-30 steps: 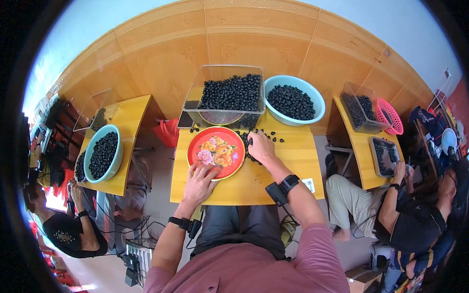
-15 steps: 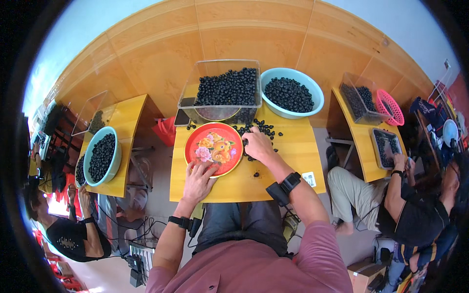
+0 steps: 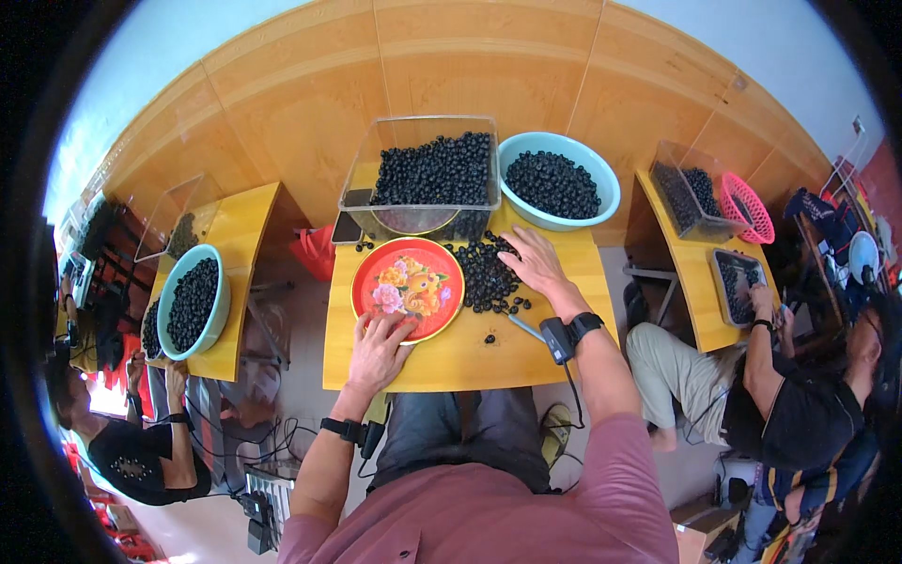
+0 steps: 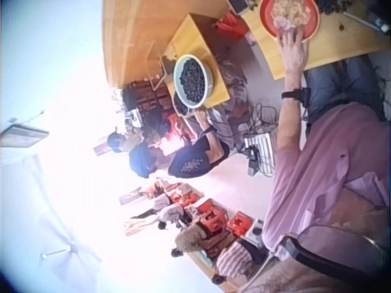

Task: Sorting small black objects from one container to another using hands and tweezers.

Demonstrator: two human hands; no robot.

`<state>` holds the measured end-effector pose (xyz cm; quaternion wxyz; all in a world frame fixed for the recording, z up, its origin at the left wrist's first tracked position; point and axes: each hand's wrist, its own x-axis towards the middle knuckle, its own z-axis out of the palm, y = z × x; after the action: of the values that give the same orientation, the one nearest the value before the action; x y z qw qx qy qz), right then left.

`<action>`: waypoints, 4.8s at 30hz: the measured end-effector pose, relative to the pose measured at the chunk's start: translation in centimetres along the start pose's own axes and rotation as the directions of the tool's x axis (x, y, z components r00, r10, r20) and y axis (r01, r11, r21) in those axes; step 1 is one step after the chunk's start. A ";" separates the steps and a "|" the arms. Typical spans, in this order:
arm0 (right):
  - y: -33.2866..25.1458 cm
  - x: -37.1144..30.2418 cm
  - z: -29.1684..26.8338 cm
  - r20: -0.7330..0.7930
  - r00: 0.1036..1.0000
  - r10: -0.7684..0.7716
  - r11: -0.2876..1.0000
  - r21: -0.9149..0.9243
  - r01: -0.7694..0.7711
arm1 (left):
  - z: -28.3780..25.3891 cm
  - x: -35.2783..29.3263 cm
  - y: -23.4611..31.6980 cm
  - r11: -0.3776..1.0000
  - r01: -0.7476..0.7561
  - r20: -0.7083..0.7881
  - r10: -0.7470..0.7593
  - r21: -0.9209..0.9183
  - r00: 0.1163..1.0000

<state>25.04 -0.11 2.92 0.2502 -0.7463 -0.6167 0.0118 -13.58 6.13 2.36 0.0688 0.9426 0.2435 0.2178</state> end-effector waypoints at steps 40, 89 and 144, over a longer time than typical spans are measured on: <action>-5.8 -9.0 -3.2 -0.155 0.976 0.154 0.972 0.198 -0.122 | 0.6 -0.1 -0.1 1.000 -0.002 -0.033 0.002 0.016 0.999; -2.6 -4.0 -1.3 -0.090 0.992 0.092 0.986 -0.134 -0.104 | 0.7 -0.2 -0.4 1.000 -0.009 -0.046 0.008 -0.026 0.999; -1.7 -12.3 1.0 -0.415 0.833 0.366 0.914 -0.009 -0.406 | 0.6 -0.2 0.6 1.000 0.019 -0.189 -0.022 -0.016 0.982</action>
<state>20.22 -10.92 -0.82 0.3284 -0.8525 -0.3880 -0.1222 -13.17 5.52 1.87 0.0543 0.9146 0.2572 0.3071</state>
